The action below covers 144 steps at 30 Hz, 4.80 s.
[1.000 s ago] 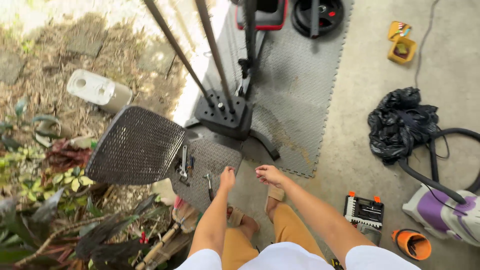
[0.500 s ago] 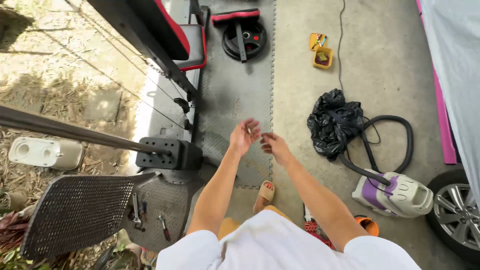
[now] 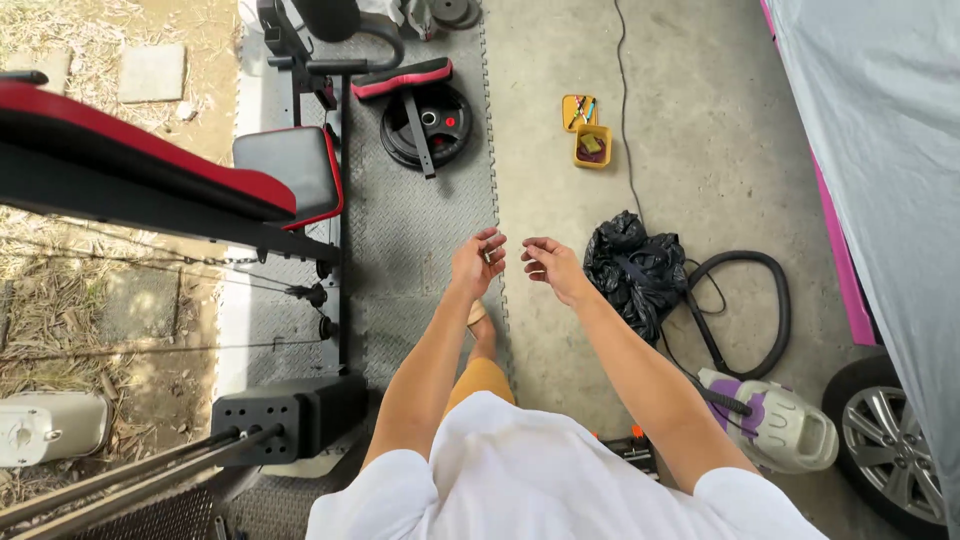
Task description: Using a ratchet wrench to tighten bolts on a cable gym machine and then wiping down the chrome bars with a cloth.
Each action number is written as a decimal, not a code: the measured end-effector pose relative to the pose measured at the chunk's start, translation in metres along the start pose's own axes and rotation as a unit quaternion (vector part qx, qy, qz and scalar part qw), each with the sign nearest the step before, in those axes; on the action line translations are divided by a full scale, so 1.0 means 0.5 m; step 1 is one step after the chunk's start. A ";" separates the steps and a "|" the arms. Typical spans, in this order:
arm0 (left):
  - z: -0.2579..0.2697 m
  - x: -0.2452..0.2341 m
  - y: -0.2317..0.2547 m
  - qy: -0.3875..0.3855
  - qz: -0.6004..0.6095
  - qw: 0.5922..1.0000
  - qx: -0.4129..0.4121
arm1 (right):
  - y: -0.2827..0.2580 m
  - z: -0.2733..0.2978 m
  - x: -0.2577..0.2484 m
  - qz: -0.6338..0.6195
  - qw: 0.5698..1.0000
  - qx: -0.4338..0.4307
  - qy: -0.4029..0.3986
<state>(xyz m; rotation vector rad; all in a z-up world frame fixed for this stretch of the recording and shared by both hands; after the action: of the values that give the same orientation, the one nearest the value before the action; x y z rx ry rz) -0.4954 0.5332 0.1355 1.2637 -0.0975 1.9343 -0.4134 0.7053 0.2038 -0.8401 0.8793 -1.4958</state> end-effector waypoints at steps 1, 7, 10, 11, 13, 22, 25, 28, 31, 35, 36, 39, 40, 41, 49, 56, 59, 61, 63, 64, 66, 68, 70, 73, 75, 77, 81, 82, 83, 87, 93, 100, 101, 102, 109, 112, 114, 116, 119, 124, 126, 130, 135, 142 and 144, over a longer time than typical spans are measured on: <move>-0.045 0.019 0.022 -0.002 -0.001 1.000 0.005 | -0.017 -0.057 -0.018 0.001 1.000 -0.005 -0.003; -0.314 0.153 0.177 0.040 -0.096 0.994 0.026 | -0.155 -0.384 -0.100 0.000 1.000 0.012 0.005; -0.436 0.235 0.238 0.051 -0.125 0.990 0.029 | -0.225 -0.509 -0.146 0.021 1.000 0.021 -0.010; -0.472 0.260 0.257 0.057 -0.137 0.989 0.029 | -0.243 -0.545 -0.160 0.026 0.999 0.023 -0.010; -0.550 0.304 0.288 0.066 -0.149 0.986 0.030 | -0.281 -0.623 -0.198 0.030 0.999 0.026 -0.014; -0.964 0.439 0.396 0.110 -0.103 0.985 0.081 | -0.473 -1.061 -0.431 0.112 0.991 0.034 -0.072; -1.064 0.455 0.427 0.131 -0.056 0.984 0.107 | -0.530 -1.197 -0.471 0.142 0.985 0.054 -0.084; -1.154 0.454 0.470 0.137 -0.025 0.980 0.145 | -0.603 -1.337 -0.484 0.193 0.974 0.058 -0.107; -1.227 0.439 0.534 0.161 -0.035 0.971 0.173 | -0.651 -1.487 -0.469 0.256 0.955 0.068 -0.131; -1.317 0.389 0.615 0.199 -0.104 0.948 0.225 | -0.653 -1.710 -0.454 0.343 0.925 0.065 -0.152; -1.332 0.375 0.632 0.209 -0.136 0.936 0.247 | -0.645 -1.759 -0.450 0.364 0.916 0.061 -0.159; -1.395 0.396 0.762 0.246 -0.227 0.901 0.277 | -0.661 -1.908 -0.415 0.424 0.891 0.089 -0.135; -1.418 0.383 0.775 0.252 -0.223 0.899 0.279 | -0.656 -1.953 -0.409 0.427 0.889 0.090 -0.141; -1.440 0.368 0.797 0.256 -0.234 0.895 0.281 | -0.652 -2.002 -0.394 0.473 0.868 0.063 -0.140; -1.665 0.256 0.926 0.273 -0.154 0.903 0.293 | -0.518 -2.410 -0.308 0.704 0.682 -0.060 -0.188; -1.918 0.063 0.945 0.347 -0.163 0.868 0.315 | -0.332 -2.787 -0.210 0.700 0.673 -0.063 -0.232; -2.026 -0.029 0.930 0.345 -0.135 0.869 0.327 | -0.234 -2.933 -0.177 0.716 0.654 -0.076 -0.230; -2.074 -0.076 0.914 0.345 -0.105 0.875 0.325 | -0.176 -2.998 -0.157 0.723 0.642 -0.097 -0.235; -2.109 -0.112 0.899 0.338 -0.073 0.882 0.320 | -0.143 -3.038 -0.136 0.709 0.664 -0.052 -0.230; -2.123 -0.132 0.887 0.342 -0.071 0.880 0.322 | -0.115 -3.062 -0.132 0.709 0.662 -0.054 -0.235; -2.141 -0.166 0.874 0.349 -0.071 0.876 0.325 | -0.075 -3.109 -0.109 0.708 0.667 -0.046 -0.230; -2.149 -0.199 0.856 0.353 -0.068 0.873 0.330 | -0.021 -3.155 -0.113 0.708 0.663 -0.093 -0.224; -2.140 -0.204 0.846 0.356 -0.064 0.869 0.337 | 0.012 -3.190 -0.119 0.707 0.657 -0.143 -0.219; -2.119 -0.185 0.860 0.360 -0.060 0.866 0.341 | -0.026 -3.198 -0.109 0.666 0.683 -0.218 -0.206; -2.097 -0.157 0.868 0.379 -0.069 0.862 0.329 | -0.127 -3.119 -0.118 0.679 0.702 -0.105 -0.190; -2.083 -0.126 0.868 0.390 -0.093 0.852 0.337 | -0.217 -3.060 -0.108 0.650 0.733 -0.111 -0.169; -2.013 0.005 0.904 0.409 -0.145 0.828 0.355 | -0.390 -2.975 -0.091 0.525 0.776 -0.317 -0.149; -1.988 0.049 0.919 0.412 -0.140 0.825 0.361 | -0.462 -2.924 -0.080 0.526 0.772 -0.322 -0.155; -1.961 0.096 0.931 0.421 -0.132 0.825 0.354 | -0.534 -2.872 -0.066 0.525 0.774 -0.307 -0.178; -1.838 0.250 0.968 0.469 -0.151 0.791 0.363 | -0.784 -2.640 -0.011 0.499 0.765 -0.292 -0.284; -1.580 0.483 0.958 0.597 -0.299 0.650 0.363 | -0.905 -2.276 0.023 0.441 0.749 -0.205 -0.449; -1.287 0.521 0.702 0.656 -0.256 0.559 0.437 | -0.800 -1.889 0.098 0.346 0.615 -0.114 -0.699; -1.236 0.521 0.652 0.646 -0.221 0.568 0.460 | -0.772 -1.832 0.111 0.346 0.597 -0.089 -0.718; -1.185 0.520 0.602 0.633 -0.186 0.575 0.483 | -0.743 -1.773 0.123 0.346 0.578 -0.064 -0.736; -0.855 0.449 0.248 0.465 0.190 0.576 0.645 | -0.680 -1.252 0.096 0.370 0.513 0.008 -0.774; -0.654 0.463 0.167 0.451 0.272 0.478 0.703 | -0.648 -1.040 0.096 0.358 0.433 0.029 -0.827; -0.567 0.441 0.117 0.499 0.228 0.440 0.711 | -0.605 -0.941 0.093 0.350 0.356 -0.015 -0.866; -0.492 0.471 0.091 0.535 0.244 0.409 0.698 | -0.538 -0.872 0.117 0.341 0.355 -0.004 -0.870; -0.355 0.527 0.097 0.450 0.334 0.401 0.725 | -0.475 -0.752 0.184 0.324 0.369 0.016 -0.871; -0.202 0.482 0.038 0.414 0.297 0.376 0.774 | -0.415 -0.569 0.256 0.299 0.339 0.047 -0.891; -0.107 0.439 0.017 0.335 0.334 0.378 0.796 | -0.392 -0.481 0.289 0.285 0.288 -0.044 -0.913; 0.067 0.380 -0.017 0.418 0.356 0.379 0.745 | -0.261 -0.369 0.424 0.255 0.329 -0.081 -0.906; 0.262 0.298 -0.041 0.617 0.231 0.333 0.674 | -0.308 -0.211 0.530 0.288 0.333 -0.151 -0.885; 0.380 0.336 0.103 0.823 -0.032 0.354 0.444 | -0.072 -0.136 0.603 0.349 0.363 0.030 -0.863; 0.325 0.288 0.143 0.838 -0.209 0.395 0.313 | -0.057 -0.053 0.558 -0.166 0.473 0.330 -0.800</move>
<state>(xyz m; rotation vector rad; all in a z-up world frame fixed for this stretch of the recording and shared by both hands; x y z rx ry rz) -0.4484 0.4934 0.3556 -0.8690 1.8681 1.8210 -0.4758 0.4314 0.2249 -1.2920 -1.2812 -0.5459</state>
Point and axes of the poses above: each hand's wrist, its own z-axis away from the middle knuckle, its own x-axis out of the palm, y = z × x, the point moved 2 cm from there along -z, towards the middle knuckle, and after that the axes turned 15 degrees about z, right-handed, at the moved point
